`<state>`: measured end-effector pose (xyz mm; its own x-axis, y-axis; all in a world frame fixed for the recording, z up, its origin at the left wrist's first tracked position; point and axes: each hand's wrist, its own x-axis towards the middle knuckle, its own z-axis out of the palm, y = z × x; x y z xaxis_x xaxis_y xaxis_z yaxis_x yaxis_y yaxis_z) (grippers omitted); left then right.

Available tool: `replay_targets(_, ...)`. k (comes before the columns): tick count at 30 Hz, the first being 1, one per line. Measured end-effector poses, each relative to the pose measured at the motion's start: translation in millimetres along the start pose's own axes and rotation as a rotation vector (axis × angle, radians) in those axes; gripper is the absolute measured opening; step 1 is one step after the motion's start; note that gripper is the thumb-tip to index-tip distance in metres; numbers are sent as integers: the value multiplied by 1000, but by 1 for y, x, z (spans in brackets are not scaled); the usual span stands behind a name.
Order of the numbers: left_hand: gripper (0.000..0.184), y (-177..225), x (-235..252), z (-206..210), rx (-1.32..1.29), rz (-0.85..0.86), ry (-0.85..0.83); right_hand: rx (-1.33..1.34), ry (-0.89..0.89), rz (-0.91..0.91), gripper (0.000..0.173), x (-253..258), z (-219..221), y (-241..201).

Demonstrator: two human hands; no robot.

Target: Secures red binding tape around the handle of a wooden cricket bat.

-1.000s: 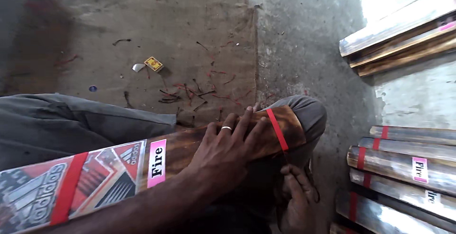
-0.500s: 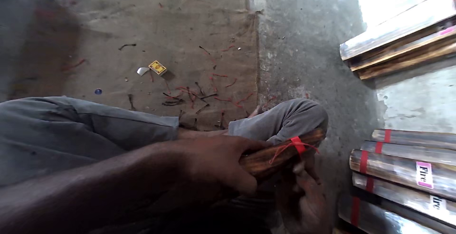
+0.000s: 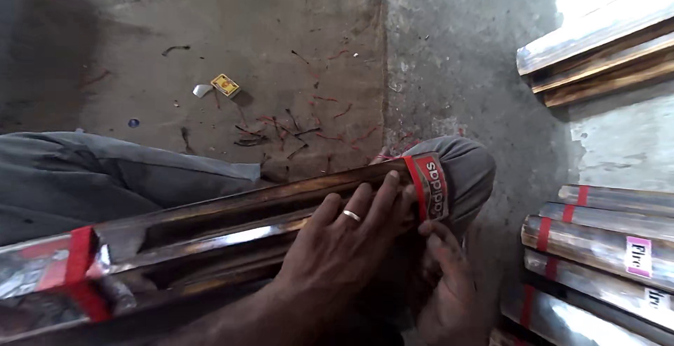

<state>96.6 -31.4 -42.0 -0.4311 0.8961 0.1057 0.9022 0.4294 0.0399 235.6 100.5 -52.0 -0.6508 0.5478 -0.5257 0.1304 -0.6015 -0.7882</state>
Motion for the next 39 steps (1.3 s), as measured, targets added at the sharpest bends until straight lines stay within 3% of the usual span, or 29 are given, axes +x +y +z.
replay_targets(4,59,-3,1,0,24,35,-11,58,44,16,19,-22,-10,10)
replay_targets(12,68,-6,7,-5,-48,46,-58,319,-70,114,18,-20,-26,41)
replay_targets(21,66,-19,18,-15,-214,37,-108,275,-87,86,17,-15,-22,37)
replay_targets(23,65,-33,28,-25,-323,28,-184,232,-140,23,16,-14,-12,28)
replay_targets(26,83,-55,46,-49,-541,-6,-386,226,-171,-74,13,-15,7,9)
replay_targets(29,90,-68,57,-67,-896,-35,-621,243,-229,-155,13,-12,15,-2)
replay_targets(33,91,-74,58,-57,-1267,-47,-800,263,-220,-173,9,-11,16,-3)
replay_targets(37,72,-80,58,-36,-1271,-16,-655,201,-157,-168,11,7,10,7)
replay_targets(39,60,-76,52,-36,-966,-54,-407,169,-166,-153,17,18,11,6)
